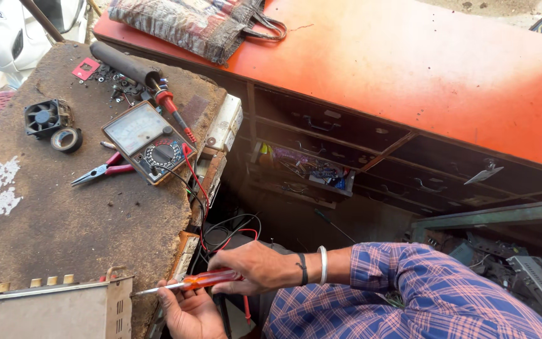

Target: The person uses a screwdriver to remove screws from a metal box, opens it, and manipulates internal components. They then handle a power plug, unscrew it, and connect multimeter probes to test the wiring.

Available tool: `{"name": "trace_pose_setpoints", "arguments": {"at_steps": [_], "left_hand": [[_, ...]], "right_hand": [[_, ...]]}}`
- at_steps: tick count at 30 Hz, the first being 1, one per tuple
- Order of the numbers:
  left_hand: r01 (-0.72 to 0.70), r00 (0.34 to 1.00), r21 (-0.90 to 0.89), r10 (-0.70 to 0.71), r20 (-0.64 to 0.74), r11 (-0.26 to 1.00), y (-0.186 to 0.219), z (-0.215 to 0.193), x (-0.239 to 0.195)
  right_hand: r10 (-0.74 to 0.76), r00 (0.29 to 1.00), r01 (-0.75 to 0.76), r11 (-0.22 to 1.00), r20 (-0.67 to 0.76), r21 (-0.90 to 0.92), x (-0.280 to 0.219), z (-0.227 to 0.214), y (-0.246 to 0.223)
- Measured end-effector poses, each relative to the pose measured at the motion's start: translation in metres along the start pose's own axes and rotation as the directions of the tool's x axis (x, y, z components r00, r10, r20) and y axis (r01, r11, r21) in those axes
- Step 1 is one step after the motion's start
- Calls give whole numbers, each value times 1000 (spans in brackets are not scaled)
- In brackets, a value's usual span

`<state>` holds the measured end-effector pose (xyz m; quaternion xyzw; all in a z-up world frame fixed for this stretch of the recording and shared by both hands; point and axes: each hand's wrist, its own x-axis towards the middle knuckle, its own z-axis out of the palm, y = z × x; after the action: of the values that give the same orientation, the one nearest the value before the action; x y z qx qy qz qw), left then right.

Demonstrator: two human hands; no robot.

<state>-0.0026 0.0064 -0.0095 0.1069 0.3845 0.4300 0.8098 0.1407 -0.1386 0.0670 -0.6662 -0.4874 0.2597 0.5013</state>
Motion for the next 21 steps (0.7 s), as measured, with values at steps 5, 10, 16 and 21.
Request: {"name": "trace_pose_setpoints", "arguments": {"at_steps": [5, 10, 16, 21], "left_hand": [[-32, 991, 81, 21, 130, 996, -2, 5, -13], [-167, 969, 374, 81, 235, 912, -1, -2, -49], [-801, 577, 589, 401, 712, 108, 74, -38, -34], [-486, 427, 627, 460, 778, -609, 215, -31, 35]], "right_hand": [[372, 817, -569, 397, 440, 720, 10, 0, 5], [43, 996, -53, 990, 78, 133, 8, -4, -11], [-77, 994, 90, 975, 73, -203, 21, -15, -29], [-85, 990, 108, 968, 111, -226, 21, -15, -31]]}}
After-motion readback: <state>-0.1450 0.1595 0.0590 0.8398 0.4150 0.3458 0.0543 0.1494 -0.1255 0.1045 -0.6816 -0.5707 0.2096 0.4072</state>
